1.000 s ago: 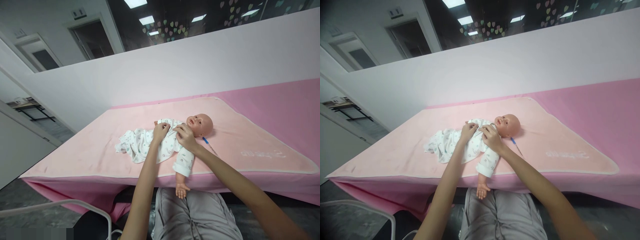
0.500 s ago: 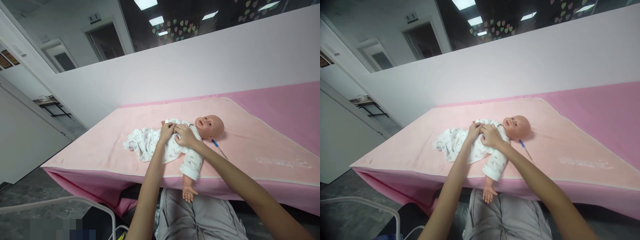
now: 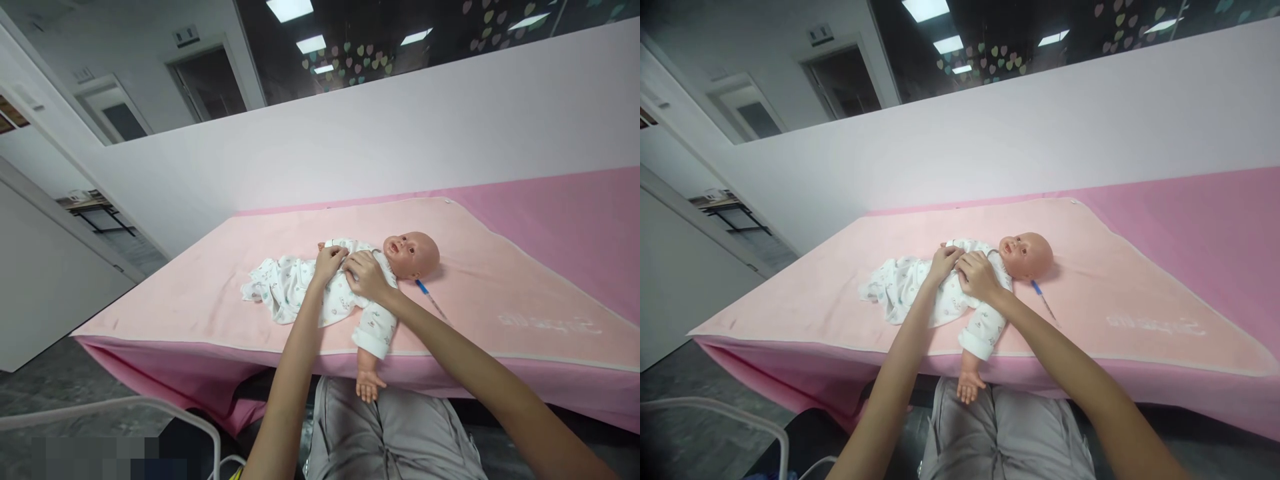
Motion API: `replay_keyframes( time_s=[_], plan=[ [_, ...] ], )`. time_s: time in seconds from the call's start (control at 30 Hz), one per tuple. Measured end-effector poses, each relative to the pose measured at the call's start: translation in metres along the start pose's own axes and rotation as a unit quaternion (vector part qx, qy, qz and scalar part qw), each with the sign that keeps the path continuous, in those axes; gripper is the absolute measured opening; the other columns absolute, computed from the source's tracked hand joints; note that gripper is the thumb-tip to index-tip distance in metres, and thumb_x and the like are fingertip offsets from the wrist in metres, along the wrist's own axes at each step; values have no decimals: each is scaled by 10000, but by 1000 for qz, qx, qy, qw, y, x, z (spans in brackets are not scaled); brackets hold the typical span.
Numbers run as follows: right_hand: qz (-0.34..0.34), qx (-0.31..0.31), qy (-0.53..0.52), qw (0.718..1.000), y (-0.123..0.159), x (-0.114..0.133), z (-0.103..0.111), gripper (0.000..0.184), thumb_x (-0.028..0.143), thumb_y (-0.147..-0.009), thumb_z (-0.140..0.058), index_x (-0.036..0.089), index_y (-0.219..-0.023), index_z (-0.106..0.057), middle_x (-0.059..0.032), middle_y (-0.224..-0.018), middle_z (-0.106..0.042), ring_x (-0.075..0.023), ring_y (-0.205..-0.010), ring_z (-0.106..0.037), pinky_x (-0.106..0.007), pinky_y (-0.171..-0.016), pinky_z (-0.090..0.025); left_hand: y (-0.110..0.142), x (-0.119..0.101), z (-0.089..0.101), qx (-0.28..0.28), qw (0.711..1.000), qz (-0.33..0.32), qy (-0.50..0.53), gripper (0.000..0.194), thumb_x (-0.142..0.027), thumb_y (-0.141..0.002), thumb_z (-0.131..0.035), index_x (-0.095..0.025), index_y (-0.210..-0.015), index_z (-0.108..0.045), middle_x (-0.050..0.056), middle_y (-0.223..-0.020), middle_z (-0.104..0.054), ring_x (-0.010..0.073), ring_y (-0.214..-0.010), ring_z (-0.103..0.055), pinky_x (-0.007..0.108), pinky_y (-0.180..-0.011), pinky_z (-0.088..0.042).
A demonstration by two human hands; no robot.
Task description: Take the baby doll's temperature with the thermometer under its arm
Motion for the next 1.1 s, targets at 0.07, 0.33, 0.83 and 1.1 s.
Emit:
replay_keyframes(
  time_s=[0.07, 0.33, 0.83, 1.1],
  plan=[
    [9, -18, -13, 1000, 1, 1, 1, 163, 87, -780, -448, 187, -763, -575, -54, -799, -592, -190, -823, -515, -356, -793, -399, -1, 2, -1, 1, 1000, 0, 8, 304, -381, -750, -467, -150, -672, -648, -14, -594, -583, 115, -609, -511, 240, -630, -386],
    [11, -31, -21, 999, 3, 0, 1, 171, 77, -764, -455, 190, -742, -582, -41, -778, -601, -182, -807, -507, -347, -784, -365, -2, 6, -2, 6, 1000, 2, 25, 304, -383, -748, -463, -151, -689, -652, -2, -656, -616, 126, -675, -538, 243, -688, -404],
    [-60, -17, -9, 998, 1, -6, 0, 140, 147, -802, -499, 206, -787, -625, -48, -825, -615, -201, -839, -501, -396, -833, -323, 11, -5, 9, 106, 991, 15, 76, 292, -376, -753, -513, -139, -684, -670, 26, -729, -659, 165, -792, -575, 303, -838, -417],
    [-86, -31, -27, 995, 6, -11, -3, 124, 206, -843, -475, 222, -822, -596, -63, -840, -598, -232, -871, -501, -443, -867, -306, 27, -5, 25, 205, 959, -20, 192, 296, -284, -649, -690, -149, -912, -702, 110, -1097, -634, 242, -1061, -543, 366, -926, -401]
  ],
)
Point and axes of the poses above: each hand's wrist, its own y-axis away from the middle knuckle, its own z-axis out of the back of the hand, x = y × z, the point moved 4 cm from there along -y, towards the middle knuckle
